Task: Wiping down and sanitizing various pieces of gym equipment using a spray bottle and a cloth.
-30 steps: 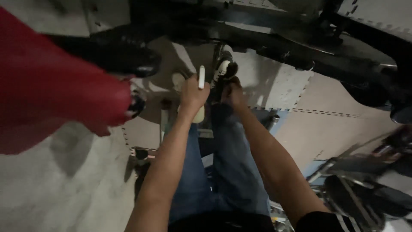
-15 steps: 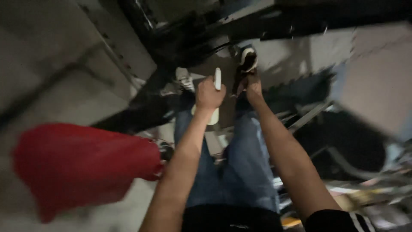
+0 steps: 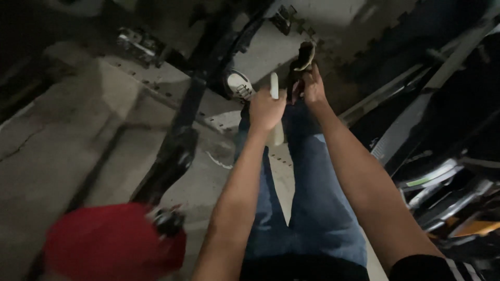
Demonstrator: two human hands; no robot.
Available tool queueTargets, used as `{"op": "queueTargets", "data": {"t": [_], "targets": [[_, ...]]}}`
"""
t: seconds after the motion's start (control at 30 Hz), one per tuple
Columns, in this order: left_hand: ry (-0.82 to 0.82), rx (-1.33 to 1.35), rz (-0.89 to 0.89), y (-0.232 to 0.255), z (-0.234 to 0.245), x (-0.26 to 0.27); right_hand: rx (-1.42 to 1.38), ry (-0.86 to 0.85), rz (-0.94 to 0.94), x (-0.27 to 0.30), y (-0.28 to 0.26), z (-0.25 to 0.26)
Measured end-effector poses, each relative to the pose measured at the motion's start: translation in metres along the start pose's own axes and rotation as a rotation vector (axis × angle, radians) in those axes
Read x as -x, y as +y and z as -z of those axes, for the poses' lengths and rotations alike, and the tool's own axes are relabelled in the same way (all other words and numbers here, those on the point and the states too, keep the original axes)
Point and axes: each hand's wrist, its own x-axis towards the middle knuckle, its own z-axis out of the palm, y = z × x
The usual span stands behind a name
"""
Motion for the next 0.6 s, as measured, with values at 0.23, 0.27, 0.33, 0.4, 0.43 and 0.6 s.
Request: {"op": "queueTargets", "data": {"t": [0.23, 0.27, 0.33, 0.4, 0.43, 0.6], "targets": [[0.197, -0.24, -0.101, -0.002, -0.024, -0.049, -0.002, 0.043, -0.003, -0.016, 0.056, 0.019], [0.243, -0.227, -0.143, 0.0, -0.023, -0.052, -0.115, 0.043, -0.103, -0.014, 0.053, 0.018], [0.292, -0.221, -0.194, 0.004, -0.021, -0.065, -0.236, 0.043, -0.195, -0.028, 0.07, 0.015], [0.305, -0.453, -0.175, 0.003, -0.021, -0.075, -0.427, 0.07, -0.194, -0.045, 0.117, 0.011], [0.31, -0.465, -0.174, 0.001, -0.019, -0.076, -0.439, 0.065, -0.193, -0.051, 0.104, 0.0], [0.513, -0.458, -0.513, -0.023, -0.019, -0.092, -0.622, -0.025, -0.411, -0.074, 0.027, -0.06]]}}
